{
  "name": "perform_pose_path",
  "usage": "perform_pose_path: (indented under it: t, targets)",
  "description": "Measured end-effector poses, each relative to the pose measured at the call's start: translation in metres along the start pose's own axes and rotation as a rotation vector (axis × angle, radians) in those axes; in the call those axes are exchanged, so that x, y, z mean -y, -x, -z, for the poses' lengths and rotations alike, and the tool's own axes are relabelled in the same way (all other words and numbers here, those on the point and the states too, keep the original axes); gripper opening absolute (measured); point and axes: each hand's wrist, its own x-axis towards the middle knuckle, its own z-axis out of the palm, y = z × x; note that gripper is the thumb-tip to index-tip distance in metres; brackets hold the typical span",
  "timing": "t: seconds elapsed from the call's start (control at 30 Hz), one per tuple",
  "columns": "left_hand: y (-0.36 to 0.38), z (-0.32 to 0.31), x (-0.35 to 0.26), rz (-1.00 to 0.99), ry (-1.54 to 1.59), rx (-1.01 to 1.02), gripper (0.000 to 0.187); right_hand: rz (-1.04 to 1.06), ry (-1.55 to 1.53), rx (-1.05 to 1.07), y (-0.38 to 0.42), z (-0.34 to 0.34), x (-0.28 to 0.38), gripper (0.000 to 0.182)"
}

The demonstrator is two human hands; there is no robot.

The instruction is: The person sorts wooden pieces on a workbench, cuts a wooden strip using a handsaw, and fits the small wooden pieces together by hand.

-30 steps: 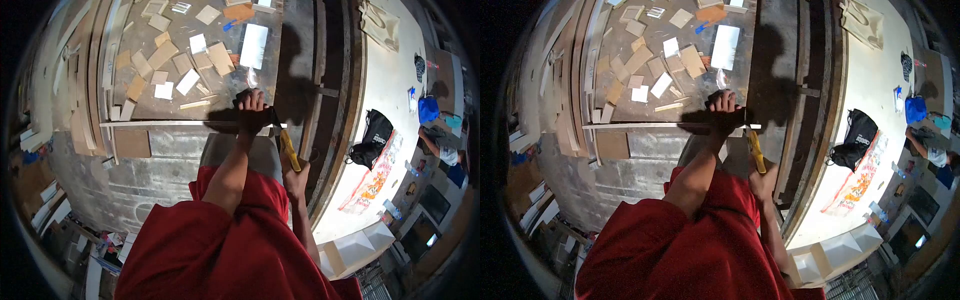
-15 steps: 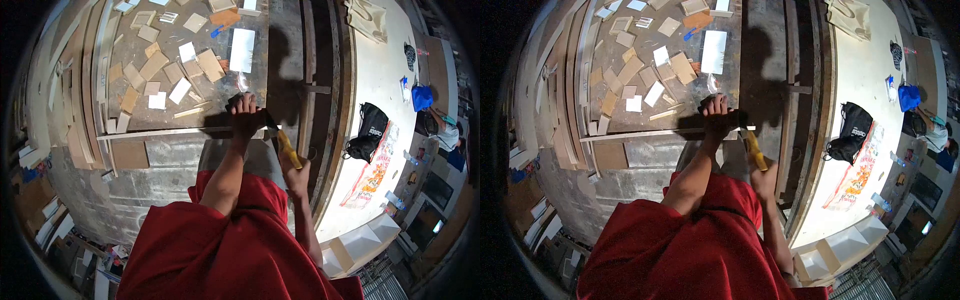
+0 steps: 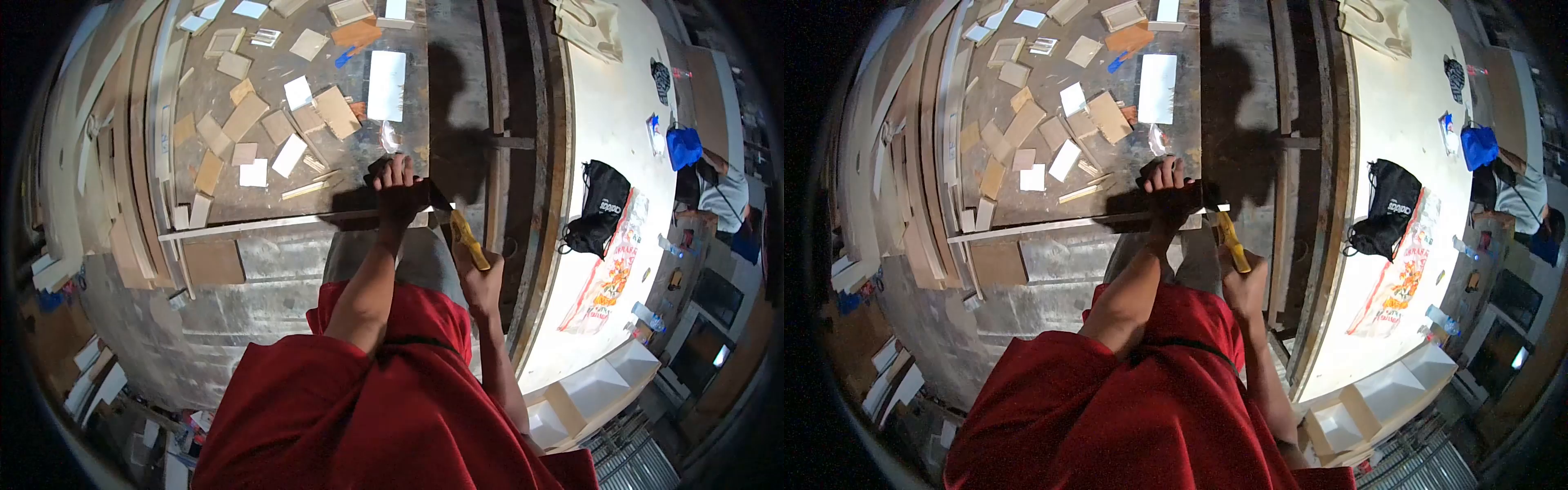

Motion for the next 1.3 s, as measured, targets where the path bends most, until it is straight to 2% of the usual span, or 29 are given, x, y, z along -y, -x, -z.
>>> perform_pose_path:
  t: [0.1, 0.17, 0.23, 0.33, 0.4, 0.5, 0.57, 0.63, 0.7, 0.83, 0.93, 1.1, 1.17, 1.2, 1.23, 1.3]
  targets:
    - [0.002, -0.004, -0.002, 0.020, 0.013, 0.021, 0.055, -0.006, -0.040, -0.126, 0.002, -0.005, -0.015, 0.027]
    - [0.002, -0.002, -0.002, 0.036, 0.013, 0.043, 0.055, 0.079, -0.077, -0.139, 0.013, -0.010, -0.008, 0.024]
    - [0.003, -0.006, -0.001, 0.021, -0.011, 0.037, 0.056, 0.151, -0.110, -0.076, 0.013, -0.016, -0.012, 0.022]
    - [0.005, -0.010, -0.002, 0.017, -0.027, 0.029, 0.053, 0.118, -0.074, -0.086, 0.010, -0.011, -0.014, 0.023]
    - [0.005, -0.013, -0.001, 0.011, -0.045, 0.012, 0.056, 0.072, -0.076, -0.092, 0.012, -0.007, -0.003, 0.032]
    - [0.005, -0.014, -0.004, -0.033, -0.109, 0.007, 0.055, 0.115, -0.056, -0.122, 0.015, -0.004, 0.005, 0.037]
    - [0.005, -0.011, -0.005, -0.034, -0.108, 0.038, 0.052, 0.103, -0.086, -0.118, 0.016, 0.003, 0.010, 0.037]
    - [0.001, -0.008, -0.005, -0.028, -0.111, -0.015, 0.052, 0.089, -0.122, -0.112, 0.014, 0.007, 0.009, 0.037]
    - [0.002, -0.004, -0.005, -0.026, -0.106, -0.002, 0.054, 0.151, -0.272, -0.017, 0.012, 0.012, 0.001, 0.031]
    - [-0.004, 0.002, -0.007, -0.016, -0.085, 0.054, 0.054, 0.118, -0.280, -0.012, 0.012, 0.003, -0.015, 0.026]
    - [-0.004, 0.004, -0.007, -0.005, -0.076, 0.075, 0.053, 0.330, -0.121, -0.087, 0.014, -0.007, -0.021, 0.032]
    - [-0.006, 0.002, -0.010, -0.006, -0.117, 0.063, 0.053, 0.284, -0.138, -0.114, 0.011, -0.004, -0.025, 0.034]
    - [-0.006, 0.002, -0.009, 0.045, -0.090, 0.158, 0.054, 0.252, -0.153, -0.119, 0.012, -0.007, -0.030, 0.034]
    - [-0.005, 0.002, -0.009, 0.046, -0.098, 0.163, 0.054, 0.233, -0.140, -0.113, 0.014, -0.008, -0.033, 0.017]
    - [-0.003, 0.001, -0.009, 0.041, -0.094, 0.167, 0.054, 0.213, -0.128, -0.105, 0.017, -0.011, -0.037, 0.011]
    - [-0.002, 0.000, -0.006, 0.031, -0.096, 0.175, 0.055, 0.218, -0.206, -0.110, 0.016, -0.015, -0.046, 0.011]
